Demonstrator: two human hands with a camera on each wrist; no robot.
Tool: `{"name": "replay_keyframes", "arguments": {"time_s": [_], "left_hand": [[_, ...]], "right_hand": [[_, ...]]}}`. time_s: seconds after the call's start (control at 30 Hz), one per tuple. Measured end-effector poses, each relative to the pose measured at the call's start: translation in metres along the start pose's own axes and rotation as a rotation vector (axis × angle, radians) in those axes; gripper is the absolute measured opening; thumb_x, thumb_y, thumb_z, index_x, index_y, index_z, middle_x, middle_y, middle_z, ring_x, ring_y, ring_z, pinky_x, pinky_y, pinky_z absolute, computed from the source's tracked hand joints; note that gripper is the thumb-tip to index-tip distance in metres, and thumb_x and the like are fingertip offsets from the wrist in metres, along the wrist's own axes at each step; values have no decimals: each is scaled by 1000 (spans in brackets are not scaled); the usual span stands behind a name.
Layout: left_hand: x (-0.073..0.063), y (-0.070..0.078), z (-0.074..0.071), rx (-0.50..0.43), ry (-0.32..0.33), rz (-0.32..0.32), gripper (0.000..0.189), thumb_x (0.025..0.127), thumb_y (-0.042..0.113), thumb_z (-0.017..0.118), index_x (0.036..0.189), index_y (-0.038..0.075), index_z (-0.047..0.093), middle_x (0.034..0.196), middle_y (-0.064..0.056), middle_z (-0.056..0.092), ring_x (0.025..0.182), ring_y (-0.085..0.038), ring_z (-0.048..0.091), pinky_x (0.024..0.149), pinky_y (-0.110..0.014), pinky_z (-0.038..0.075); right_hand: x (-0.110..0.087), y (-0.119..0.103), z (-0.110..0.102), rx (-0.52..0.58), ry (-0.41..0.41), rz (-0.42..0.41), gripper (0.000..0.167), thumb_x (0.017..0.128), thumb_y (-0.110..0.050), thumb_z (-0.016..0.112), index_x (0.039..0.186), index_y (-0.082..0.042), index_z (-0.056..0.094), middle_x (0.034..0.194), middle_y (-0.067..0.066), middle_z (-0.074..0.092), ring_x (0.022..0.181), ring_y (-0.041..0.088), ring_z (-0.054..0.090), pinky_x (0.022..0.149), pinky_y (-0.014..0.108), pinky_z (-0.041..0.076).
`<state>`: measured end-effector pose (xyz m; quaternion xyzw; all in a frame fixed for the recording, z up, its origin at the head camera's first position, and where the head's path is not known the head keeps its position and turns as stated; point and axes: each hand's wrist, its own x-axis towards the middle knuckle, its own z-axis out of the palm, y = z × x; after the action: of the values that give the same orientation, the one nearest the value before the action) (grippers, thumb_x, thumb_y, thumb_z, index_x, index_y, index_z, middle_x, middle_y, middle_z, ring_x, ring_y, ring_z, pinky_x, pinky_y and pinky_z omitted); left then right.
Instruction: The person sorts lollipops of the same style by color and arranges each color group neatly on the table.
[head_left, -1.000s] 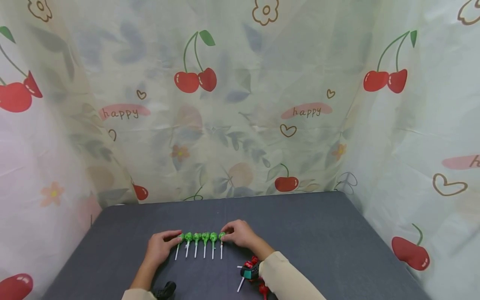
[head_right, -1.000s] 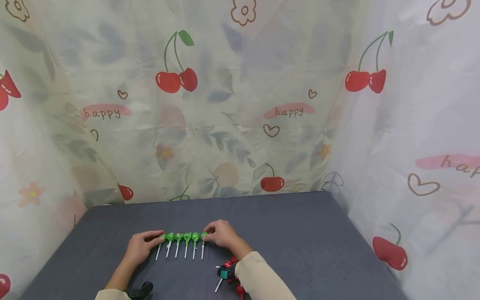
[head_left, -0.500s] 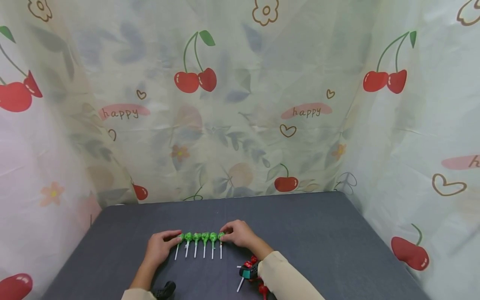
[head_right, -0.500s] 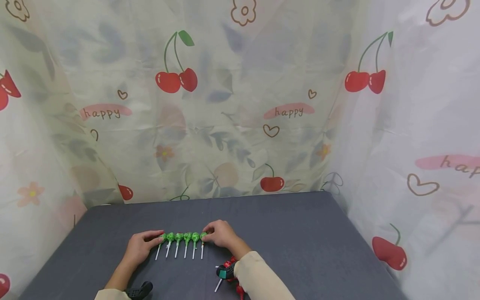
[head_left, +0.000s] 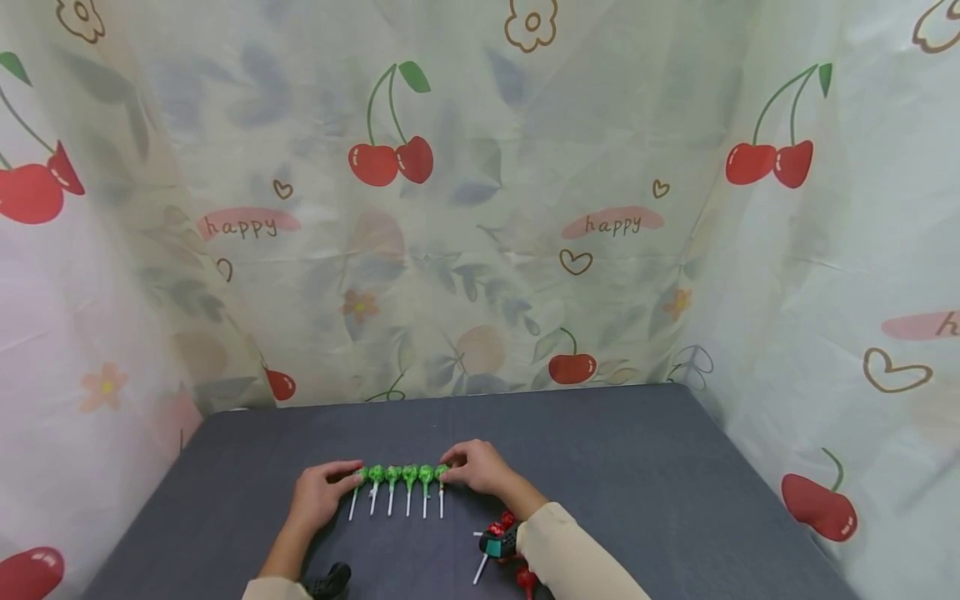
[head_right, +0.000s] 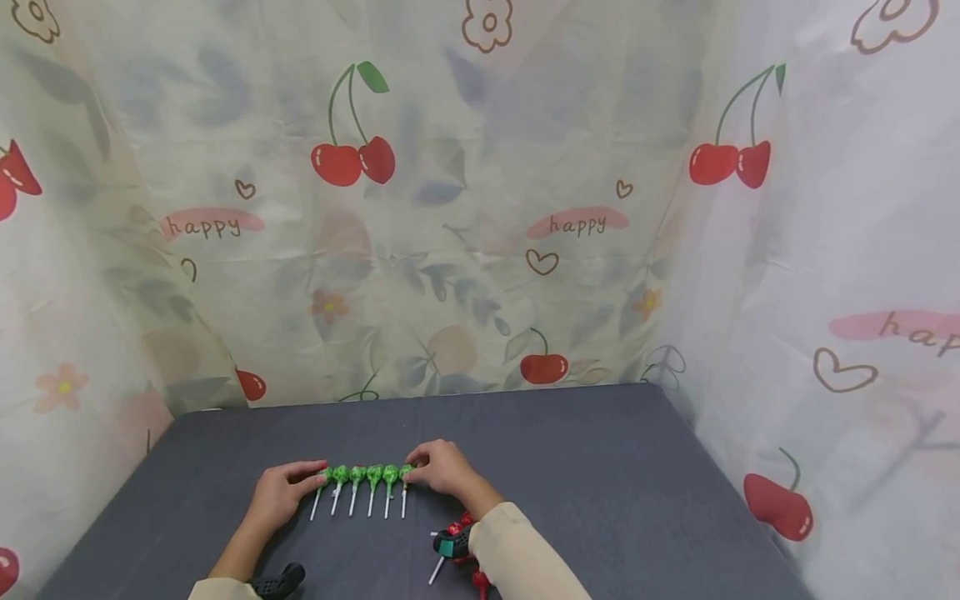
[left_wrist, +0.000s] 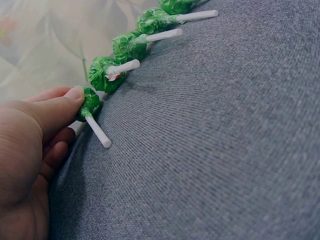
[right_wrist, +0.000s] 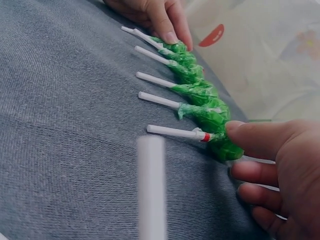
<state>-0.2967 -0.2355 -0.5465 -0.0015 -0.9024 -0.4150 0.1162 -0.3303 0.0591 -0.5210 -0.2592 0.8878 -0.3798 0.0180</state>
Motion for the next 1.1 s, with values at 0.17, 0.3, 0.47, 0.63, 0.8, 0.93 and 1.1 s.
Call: {"name": "replay_keyframes", "arguments": {"time_s": [0.17, 0.3, 0.47, 0.63, 0.8, 0.93, 1.1], "left_hand": [[0, 0, 0, 0, -2, -5, 27, 82, 14, 78, 108, 8, 76, 105, -11, 72, 106, -34, 63, 93, -51, 46], [-1, 0, 0, 1, -7, -6, 27, 82, 14, 78, 108, 8, 76, 106, -11, 72, 106, -34, 63, 93, -51, 46], [0, 0, 0, 0, -4, -2, 27, 82, 14, 78, 108, 8, 76, 106, -11, 72, 107, -34, 63, 94, -51, 46], [0, -1, 0, -1, 2, 7, 27, 82, 14, 78, 108, 7, 76, 106, -11, 72, 107, -34, 63, 94, -51, 46], [0, -1, 0, -1, -5, -1, 27, 82, 14, 78, 108, 8, 76, 105, -11, 72, 107, -34, 63, 93, -51, 46], [0, 0, -1, 2, -12, -8, 27, 83, 15, 78, 109, 8, 76, 106, -11, 72, 107, -34, 62, 93, -51, 46], [0, 1, -1, 5, -20, -16, 27, 83, 16, 78, 109, 8, 76, 106, -11, 72, 107, -35, 62, 93, -52, 46]], "right_hand": [[-1, 0, -6, 23, -10, 8, 22, 81, -20, 79, 99, -7, 74, 72, -9, 60, 62, 4, 51, 57, 21, 45], [-3, 0, -13, 29, -24, 23, 23, 82, -20, 79, 100, -7, 74, 73, -8, 59, 64, 5, 52, 57, 23, 45], [-8, -5, -26, 13, -38, 9, 25, 83, -21, 78, 103, -6, 73, 75, -8, 59, 66, 6, 52, 58, 24, 45], [-14, -7, -39, -19, -67, -23, 29, 83, -21, 78, 106, -4, 72, 78, -7, 61, 69, 6, 53, 61, 24, 46], [-22, -10, -52, -56, -132, -11, 31, 84, -21, 77, 109, -3, 71, 78, -7, 61, 69, 7, 53, 62, 24, 46], [-31, -10, -62, -55, -190, 6, 32, 85, -21, 76, 111, -3, 70, 79, -7, 61, 69, 8, 53, 62, 25, 46], [-45, -1, -71, -18, -247, 24, 33, 86, -22, 75, 114, -4, 69, 79, -6, 61, 69, 8, 54, 60, 24, 45]]}}
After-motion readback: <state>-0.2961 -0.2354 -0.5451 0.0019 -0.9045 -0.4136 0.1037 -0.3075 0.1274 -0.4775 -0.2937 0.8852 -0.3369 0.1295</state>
